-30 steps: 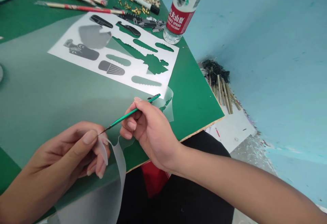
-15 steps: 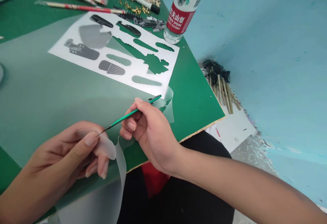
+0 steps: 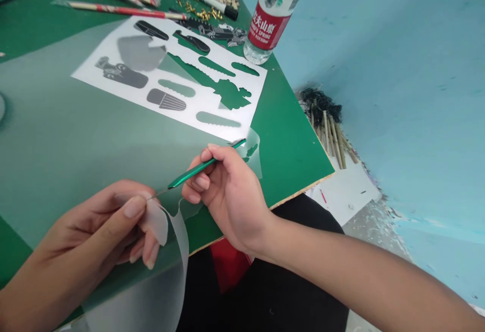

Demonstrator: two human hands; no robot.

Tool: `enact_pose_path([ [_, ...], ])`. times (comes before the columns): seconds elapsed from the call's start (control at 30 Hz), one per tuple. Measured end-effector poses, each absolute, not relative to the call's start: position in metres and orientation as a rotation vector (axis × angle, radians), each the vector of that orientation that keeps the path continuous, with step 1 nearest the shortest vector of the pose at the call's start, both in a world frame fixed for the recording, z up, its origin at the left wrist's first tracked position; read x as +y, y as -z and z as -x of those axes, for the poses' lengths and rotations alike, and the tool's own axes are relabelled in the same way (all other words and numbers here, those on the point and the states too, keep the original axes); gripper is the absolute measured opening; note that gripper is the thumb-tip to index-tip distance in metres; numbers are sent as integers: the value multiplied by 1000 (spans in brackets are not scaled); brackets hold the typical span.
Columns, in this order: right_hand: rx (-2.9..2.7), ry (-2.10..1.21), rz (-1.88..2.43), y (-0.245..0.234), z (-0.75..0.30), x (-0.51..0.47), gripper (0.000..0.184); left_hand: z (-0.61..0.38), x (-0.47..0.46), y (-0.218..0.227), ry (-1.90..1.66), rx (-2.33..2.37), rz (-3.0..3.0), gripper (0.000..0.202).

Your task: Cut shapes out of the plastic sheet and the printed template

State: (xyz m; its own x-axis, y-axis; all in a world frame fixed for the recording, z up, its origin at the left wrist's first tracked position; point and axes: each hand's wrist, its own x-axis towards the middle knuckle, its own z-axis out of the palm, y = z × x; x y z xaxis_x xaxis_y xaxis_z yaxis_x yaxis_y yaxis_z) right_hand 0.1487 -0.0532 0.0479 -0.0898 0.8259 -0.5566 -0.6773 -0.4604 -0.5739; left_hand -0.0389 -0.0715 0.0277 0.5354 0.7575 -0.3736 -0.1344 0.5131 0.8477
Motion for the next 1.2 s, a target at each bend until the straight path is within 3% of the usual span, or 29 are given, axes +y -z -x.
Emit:
enact_pose_path([
  [0.27,-634,-1547,1103,-74,-178,-55,40,41,-86,-35,-527,824,-1218,38],
  [0.4,-1208,-1092,959,-69,-200,-75,21,43,-83,-33,-509,850,-1387,16],
  [0.5,-1728,-846,877,-61,-209,-84,7,42,-79,-35,-497,805,-1337,15],
  [0.6,-2019,-883,837,-56,-207,-88,20,40,-79,-39,-493,814,-1177,19],
  [0.93,-1869,-1087,947,-52,-198,-95,25,43,-81,-30,-493,745,-1190,21],
  [1.2,-1808,-964,1213,-51,-204,-92,25,41,-84,-37,-515,846,-1101,28],
])
